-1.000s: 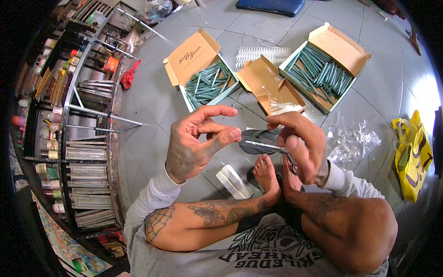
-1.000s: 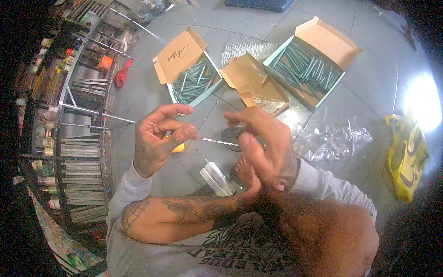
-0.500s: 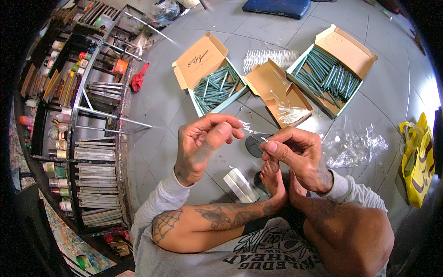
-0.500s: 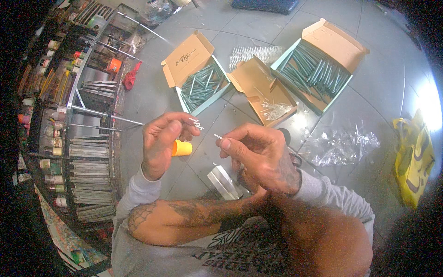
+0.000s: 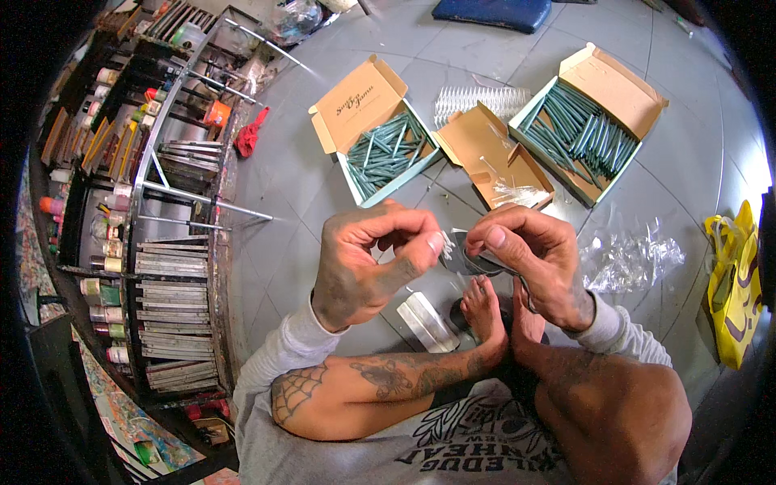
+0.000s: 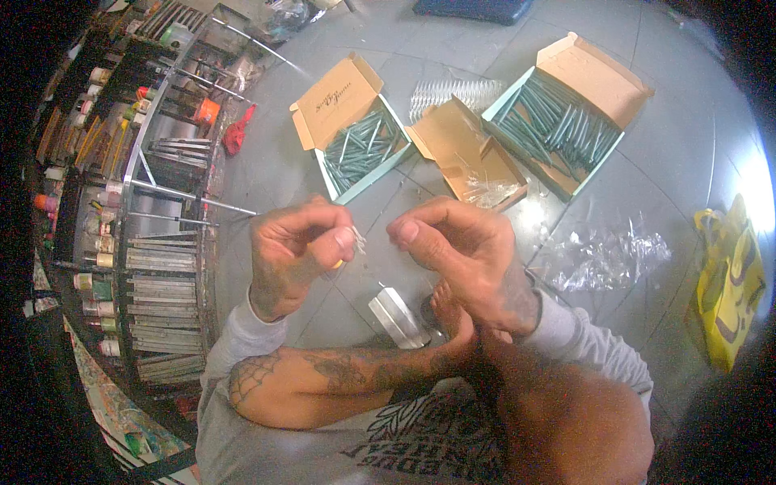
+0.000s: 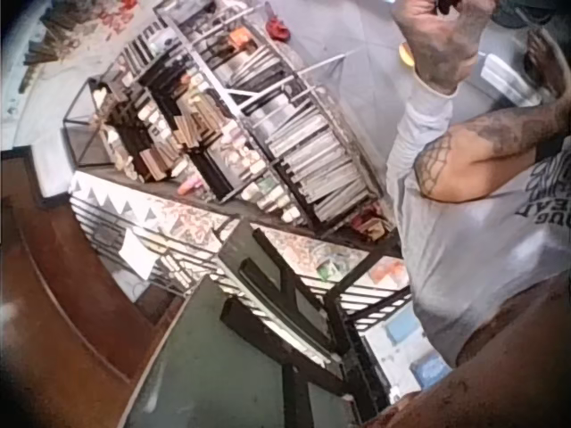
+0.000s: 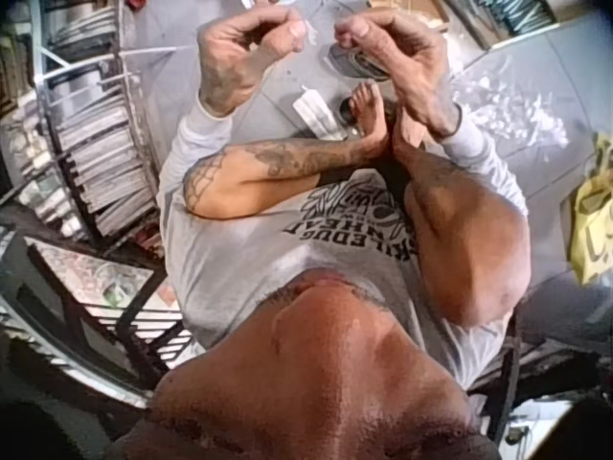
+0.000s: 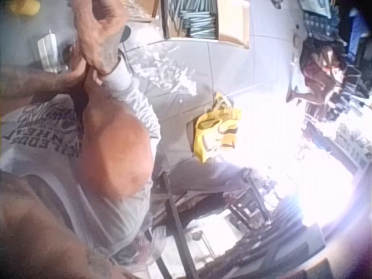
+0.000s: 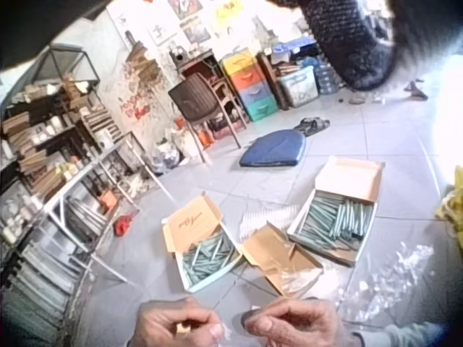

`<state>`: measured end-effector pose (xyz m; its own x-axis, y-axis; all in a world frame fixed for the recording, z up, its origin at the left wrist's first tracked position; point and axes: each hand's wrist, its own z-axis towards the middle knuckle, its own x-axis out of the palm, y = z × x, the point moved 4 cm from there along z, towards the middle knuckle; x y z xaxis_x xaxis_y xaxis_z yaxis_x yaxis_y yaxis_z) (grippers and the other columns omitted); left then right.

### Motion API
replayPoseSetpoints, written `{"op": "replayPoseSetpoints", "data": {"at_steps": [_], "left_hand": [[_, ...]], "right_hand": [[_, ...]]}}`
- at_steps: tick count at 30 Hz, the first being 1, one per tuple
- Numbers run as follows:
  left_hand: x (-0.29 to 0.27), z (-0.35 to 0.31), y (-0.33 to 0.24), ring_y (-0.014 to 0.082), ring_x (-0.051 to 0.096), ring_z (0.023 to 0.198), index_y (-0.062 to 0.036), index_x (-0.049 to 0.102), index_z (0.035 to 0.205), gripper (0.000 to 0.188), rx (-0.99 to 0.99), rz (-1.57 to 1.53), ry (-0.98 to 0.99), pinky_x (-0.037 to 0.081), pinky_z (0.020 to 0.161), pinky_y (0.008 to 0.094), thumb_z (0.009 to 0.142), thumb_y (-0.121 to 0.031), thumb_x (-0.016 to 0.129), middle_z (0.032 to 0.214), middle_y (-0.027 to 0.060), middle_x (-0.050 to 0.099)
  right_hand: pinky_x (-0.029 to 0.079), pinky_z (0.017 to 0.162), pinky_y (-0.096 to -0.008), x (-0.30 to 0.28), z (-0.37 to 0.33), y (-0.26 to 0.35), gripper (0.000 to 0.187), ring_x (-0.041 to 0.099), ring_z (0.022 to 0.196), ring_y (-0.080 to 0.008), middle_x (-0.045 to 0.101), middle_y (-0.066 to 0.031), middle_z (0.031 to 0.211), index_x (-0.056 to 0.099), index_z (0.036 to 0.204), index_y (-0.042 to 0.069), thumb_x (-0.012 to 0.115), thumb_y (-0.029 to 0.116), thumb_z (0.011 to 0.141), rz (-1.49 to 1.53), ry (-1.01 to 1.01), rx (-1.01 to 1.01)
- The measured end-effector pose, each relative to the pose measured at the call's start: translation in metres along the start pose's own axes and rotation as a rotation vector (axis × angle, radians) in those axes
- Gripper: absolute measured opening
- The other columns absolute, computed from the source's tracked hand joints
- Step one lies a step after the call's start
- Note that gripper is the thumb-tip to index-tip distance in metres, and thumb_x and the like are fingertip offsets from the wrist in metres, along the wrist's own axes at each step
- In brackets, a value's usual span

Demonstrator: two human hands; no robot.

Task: The person inserts teal-colored pins into a clear plastic strip and a teal-colored tube by hand while sitting on the floor.

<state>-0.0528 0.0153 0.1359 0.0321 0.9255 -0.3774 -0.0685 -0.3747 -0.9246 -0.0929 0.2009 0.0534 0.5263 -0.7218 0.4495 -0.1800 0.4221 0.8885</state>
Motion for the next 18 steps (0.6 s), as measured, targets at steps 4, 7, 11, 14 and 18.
{"op": "replayPoseSetpoints", "data": {"at_steps": [4,7,11,14,18], "left_hand": [[0.007,0.002,-0.004,0.0067,0.046,0.065,0.0000,0.074,0.084,0.007,0.013,0.127,0.086,0.041,0.060,0.0231,0.082,-0.007,0.075,0.073,-0.0002,0.068],[0.011,0.001,-0.006,0.0069,0.048,0.067,-0.0006,0.073,0.085,0.008,-0.023,0.154,0.127,0.038,0.066,0.0261,0.082,-0.007,0.074,0.073,-0.0014,0.064],[0.014,0.001,-0.008,0.0069,0.044,0.066,-0.0018,0.073,0.082,0.006,-0.035,0.196,0.134,0.036,0.066,0.0263,0.080,-0.007,0.075,0.071,-0.0026,0.062],[0.013,0.000,-0.007,0.0066,0.043,0.065,-0.0021,0.073,0.081,0.005,-0.051,0.200,0.134,0.036,0.066,0.0263,0.079,-0.007,0.075,0.070,-0.0032,0.061],[0.014,0.001,-0.007,0.0062,0.042,0.064,-0.0025,0.073,0.080,0.006,-0.052,0.220,0.143,0.036,0.066,0.0261,0.078,-0.007,0.075,0.069,-0.0035,0.062]], "right_hand": [[0.053,0.079,-0.0276,0.004,-0.002,0.000,0.024,0.065,0.089,-0.0128,0.071,-0.0093,0.096,0.068,0.107,-0.004,0.068,0.019,0.098,0.073,0.110,0.079],[0.053,0.079,-0.0272,0.004,-0.005,0.002,0.025,0.065,0.089,-0.0127,0.071,-0.0096,0.095,0.068,0.107,-0.005,0.068,0.019,0.098,0.045,0.115,0.162],[0.053,0.079,-0.0263,0.003,-0.005,0.004,0.024,0.066,0.089,-0.0123,0.072,-0.0096,0.095,0.068,0.106,-0.005,0.067,0.018,0.098,0.032,0.142,0.122],[0.053,0.079,-0.0260,0.003,-0.005,0.003,0.022,0.066,0.088,-0.0119,0.072,-0.0093,0.094,0.069,0.104,-0.005,0.067,0.016,0.098,0.047,0.144,0.126],[0.053,0.075,-0.0256,0.002,-0.005,0.002,0.019,0.066,0.083,-0.0102,0.072,-0.0077,0.091,0.069,0.102,-0.004,0.069,0.014,0.096,0.004,0.137,0.152]]}}
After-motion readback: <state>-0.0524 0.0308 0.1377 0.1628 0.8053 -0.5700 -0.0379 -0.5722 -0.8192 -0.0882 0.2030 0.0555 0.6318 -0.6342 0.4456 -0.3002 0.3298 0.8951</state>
